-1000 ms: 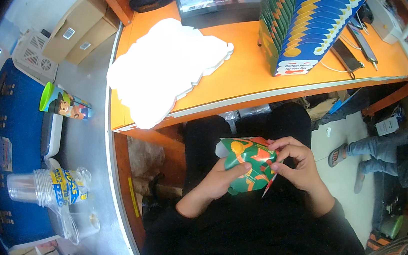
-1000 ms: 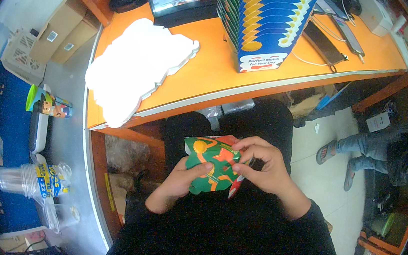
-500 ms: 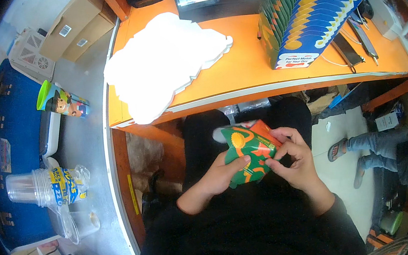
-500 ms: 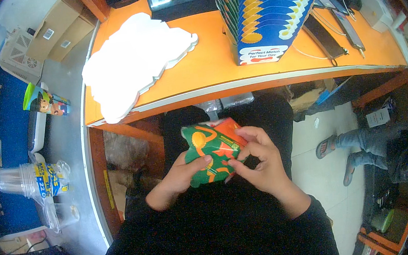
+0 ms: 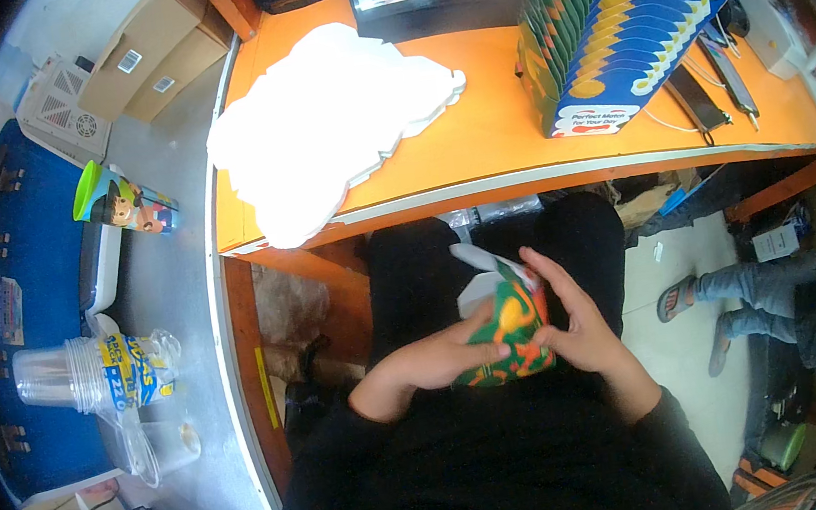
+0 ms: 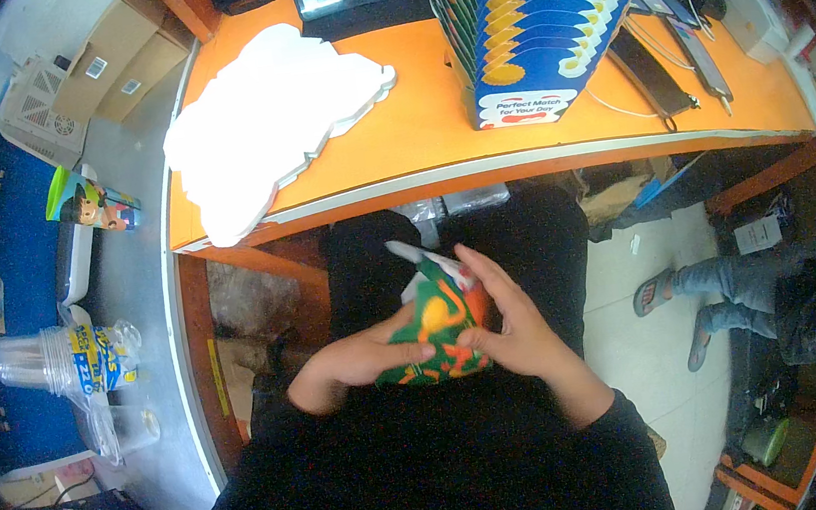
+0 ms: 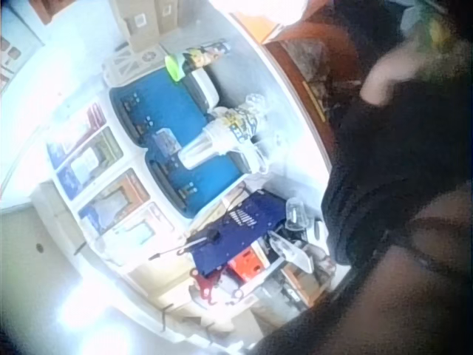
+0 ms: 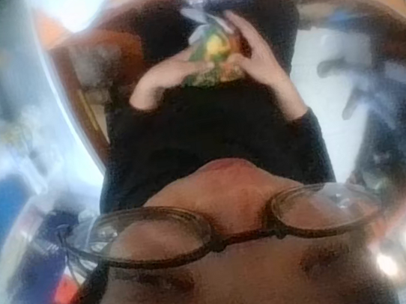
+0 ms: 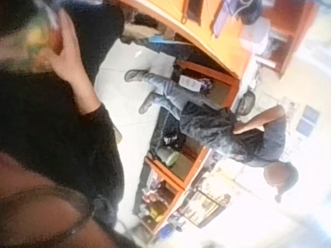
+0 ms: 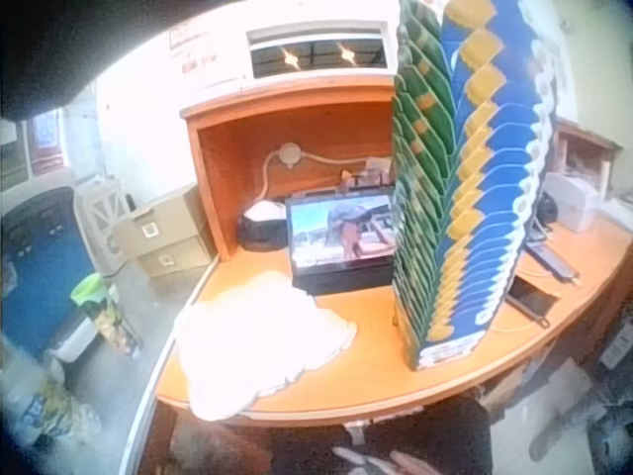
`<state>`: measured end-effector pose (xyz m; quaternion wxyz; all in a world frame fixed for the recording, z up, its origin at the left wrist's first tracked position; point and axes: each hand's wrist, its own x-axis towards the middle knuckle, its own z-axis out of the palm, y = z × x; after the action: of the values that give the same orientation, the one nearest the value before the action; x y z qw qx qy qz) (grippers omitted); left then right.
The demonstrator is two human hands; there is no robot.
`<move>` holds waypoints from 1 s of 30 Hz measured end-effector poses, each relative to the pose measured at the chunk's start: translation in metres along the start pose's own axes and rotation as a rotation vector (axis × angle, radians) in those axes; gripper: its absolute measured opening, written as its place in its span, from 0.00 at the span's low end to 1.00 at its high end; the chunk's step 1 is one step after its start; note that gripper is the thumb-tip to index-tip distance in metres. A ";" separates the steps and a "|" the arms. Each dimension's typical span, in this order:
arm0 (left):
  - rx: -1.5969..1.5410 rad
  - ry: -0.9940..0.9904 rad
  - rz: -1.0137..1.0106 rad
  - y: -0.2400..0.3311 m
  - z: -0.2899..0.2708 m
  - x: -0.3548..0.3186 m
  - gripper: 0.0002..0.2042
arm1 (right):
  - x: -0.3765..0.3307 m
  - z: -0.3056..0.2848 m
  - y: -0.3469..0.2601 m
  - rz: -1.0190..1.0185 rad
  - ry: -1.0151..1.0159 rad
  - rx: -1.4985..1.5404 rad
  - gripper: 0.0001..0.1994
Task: The person sits on the floor and folds flat, colorful printed paper sheets into small box shapes. They repeatedly pick up a sheet, fold and tuck the edges to form a box, then place the finished box onto a growing stack on the counter. The task continues with multiple sheets handled one at a time.
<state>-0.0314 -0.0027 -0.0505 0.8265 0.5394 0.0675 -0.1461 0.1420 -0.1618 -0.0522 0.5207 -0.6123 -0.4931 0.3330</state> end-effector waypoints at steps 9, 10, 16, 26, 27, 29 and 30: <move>0.036 -0.206 -0.136 0.000 -0.003 0.005 0.33 | 0.008 -0.009 -0.018 -0.135 -0.252 -0.162 0.21; 0.016 -0.176 -0.142 0.000 -0.003 0.004 0.33 | 0.006 -0.007 -0.018 -0.152 -0.227 -0.140 0.20; -0.157 -0.049 0.052 0.001 0.003 -0.003 0.32 | -0.008 0.001 -0.017 0.104 -0.019 0.004 0.19; 0.000 0.088 -0.147 0.001 0.015 0.003 0.21 | -0.018 -0.006 -0.033 -0.143 -0.090 -0.329 0.24; 0.072 0.052 -0.124 0.001 0.015 0.003 0.21 | -0.019 -0.004 -0.032 -0.115 -0.062 -0.329 0.24; -0.062 0.040 -0.172 0.011 0.018 -0.001 0.20 | -0.022 0.002 -0.029 -0.058 -0.006 -0.327 0.22; -0.130 0.036 -0.198 0.015 0.020 -0.003 0.20 | -0.023 0.004 -0.029 -0.055 0.013 -0.342 0.22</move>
<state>-0.0308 -0.0145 -0.0288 0.8400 0.4778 0.1446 -0.2125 0.1241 -0.1828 -0.0274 0.4209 -0.6804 -0.5558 0.2258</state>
